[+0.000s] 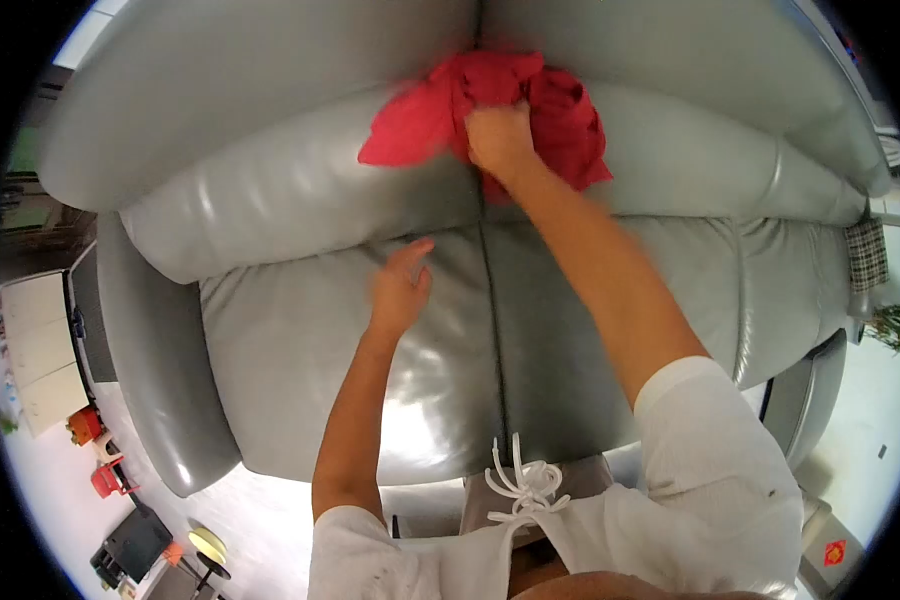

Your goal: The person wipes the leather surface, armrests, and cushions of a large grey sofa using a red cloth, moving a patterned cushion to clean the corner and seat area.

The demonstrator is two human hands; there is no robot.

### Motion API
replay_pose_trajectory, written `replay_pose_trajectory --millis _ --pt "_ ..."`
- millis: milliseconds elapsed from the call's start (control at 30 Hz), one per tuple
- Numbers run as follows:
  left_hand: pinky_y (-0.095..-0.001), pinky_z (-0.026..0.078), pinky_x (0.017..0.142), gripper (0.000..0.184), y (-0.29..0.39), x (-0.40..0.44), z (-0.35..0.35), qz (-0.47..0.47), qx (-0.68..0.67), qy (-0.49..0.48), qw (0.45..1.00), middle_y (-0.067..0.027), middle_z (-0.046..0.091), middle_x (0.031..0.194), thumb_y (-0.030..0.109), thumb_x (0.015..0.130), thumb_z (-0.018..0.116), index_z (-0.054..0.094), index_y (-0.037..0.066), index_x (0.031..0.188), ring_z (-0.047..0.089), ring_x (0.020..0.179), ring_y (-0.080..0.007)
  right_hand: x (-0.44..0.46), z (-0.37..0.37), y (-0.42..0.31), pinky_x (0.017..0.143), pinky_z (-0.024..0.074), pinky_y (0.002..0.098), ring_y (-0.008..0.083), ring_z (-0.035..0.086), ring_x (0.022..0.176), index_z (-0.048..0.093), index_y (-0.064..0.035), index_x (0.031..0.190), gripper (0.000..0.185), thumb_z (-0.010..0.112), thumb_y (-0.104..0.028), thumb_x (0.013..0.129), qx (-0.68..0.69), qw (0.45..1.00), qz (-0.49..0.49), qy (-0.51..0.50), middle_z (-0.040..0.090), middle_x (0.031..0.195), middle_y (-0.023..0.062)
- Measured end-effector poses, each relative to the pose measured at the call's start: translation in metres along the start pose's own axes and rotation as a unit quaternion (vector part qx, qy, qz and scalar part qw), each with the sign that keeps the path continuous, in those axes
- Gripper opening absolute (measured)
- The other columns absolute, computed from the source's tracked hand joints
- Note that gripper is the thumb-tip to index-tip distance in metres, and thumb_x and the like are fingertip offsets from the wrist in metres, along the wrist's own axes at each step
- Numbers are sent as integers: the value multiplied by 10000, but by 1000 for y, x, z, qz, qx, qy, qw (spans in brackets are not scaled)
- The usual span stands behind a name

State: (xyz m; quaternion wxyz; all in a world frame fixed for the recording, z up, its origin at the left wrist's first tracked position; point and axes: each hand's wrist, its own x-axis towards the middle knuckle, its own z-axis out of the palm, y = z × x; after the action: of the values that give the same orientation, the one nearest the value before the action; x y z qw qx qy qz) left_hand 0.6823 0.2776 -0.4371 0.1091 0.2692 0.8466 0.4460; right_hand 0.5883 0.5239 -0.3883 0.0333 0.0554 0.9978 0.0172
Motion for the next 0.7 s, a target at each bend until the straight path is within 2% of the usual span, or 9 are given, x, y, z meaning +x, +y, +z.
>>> replay_pose_trajectory --millis 33,100,167,267,333,433,533,633,700 --pt "-381 450 917 335 5 4 -2 21 1 6 1000 -139 601 1161 9 788 580 589 56 1119 562 1072 -319 -12 19 -1 760 414 491 292 624 758 645 -72 735 90 593 -144 729 7 998 -6 64 650 812 111" --pt "-383 450 918 336 8 19 -9 60 18 20 998 -136 600 1164 -3 783 580 591 56 1114 564 1070 -321 -44 46 -5 830 401 483 325 600 876 642 -52 884 183 572 -130 734 92 994 16 56 639 933 157" --pt "-378 448 925 344 11 34 -14 73 10 22 997 -136 595 1176 -7 785 579 588 59 1123 564 1081 -316 -70 90 -17 921 350 475 362 525 1034 584 -36 1075 328 525 -123 764 280 929 52 234 595 1084 194" --pt "-377 435 949 360 20 57 -17 63 -3 3 998 -144 586 1195 -1 792 579 582 64 1146 556 1106 -315 -77 96 -25 999 285 462 382 433 1147 503 -50 1210 415 483 -158 809 278 940 67 183 525 1214 207" --pt "-400 415 973 363 32 70 -16 76 22 -10 997 -153 584 1190 4 786 587 581 62 1145 547 1112 -340 -87 93 -24 1026 264 467 384 423 1169 499 -68 1232 421 483 -192 830 330 938 82 73 500 1257 202" --pt "-424 414 969 401 38 101 -7 173 136 -10 975 -164 556 1229 42 778 626 568 77 1173 505 1163 -351 -125 92 -17 1062 241 463 373 408 1207 470 -93 1285 453 479 -245 858 312 949 39 -22 454 1323 190" --pt "-466 392 959 468 50 138 7 170 268 18 948 -161 499 1298 81 744 675 536 82 1191 441 1229 -337 -164 114 -13 1075 243 460 352 385 1250 422 -121 1343 504 476 -286 870 332 935 97 -73 415 1374 172" --pt "-519 359 980 741 63 166 20 95 381 -47 918 -160 327 1437 224 717 747 379 159 1356 293 1341 -324 -171 208 -25 994 360 465 335 484 1170 501 -135 1263 426 462 -292 869 633 768 69 73 512 1287 136" --pt "-531 346 1009 901 75 188 26 33 455 -91 885 -165 242 1480 288 693 777 267 221 1433 241 1367 -339 -154 167 -8 949 414 467 331 549 1099 561 -136 1189 360 447 -279 879 278 952 27 -123 570 1219 118"
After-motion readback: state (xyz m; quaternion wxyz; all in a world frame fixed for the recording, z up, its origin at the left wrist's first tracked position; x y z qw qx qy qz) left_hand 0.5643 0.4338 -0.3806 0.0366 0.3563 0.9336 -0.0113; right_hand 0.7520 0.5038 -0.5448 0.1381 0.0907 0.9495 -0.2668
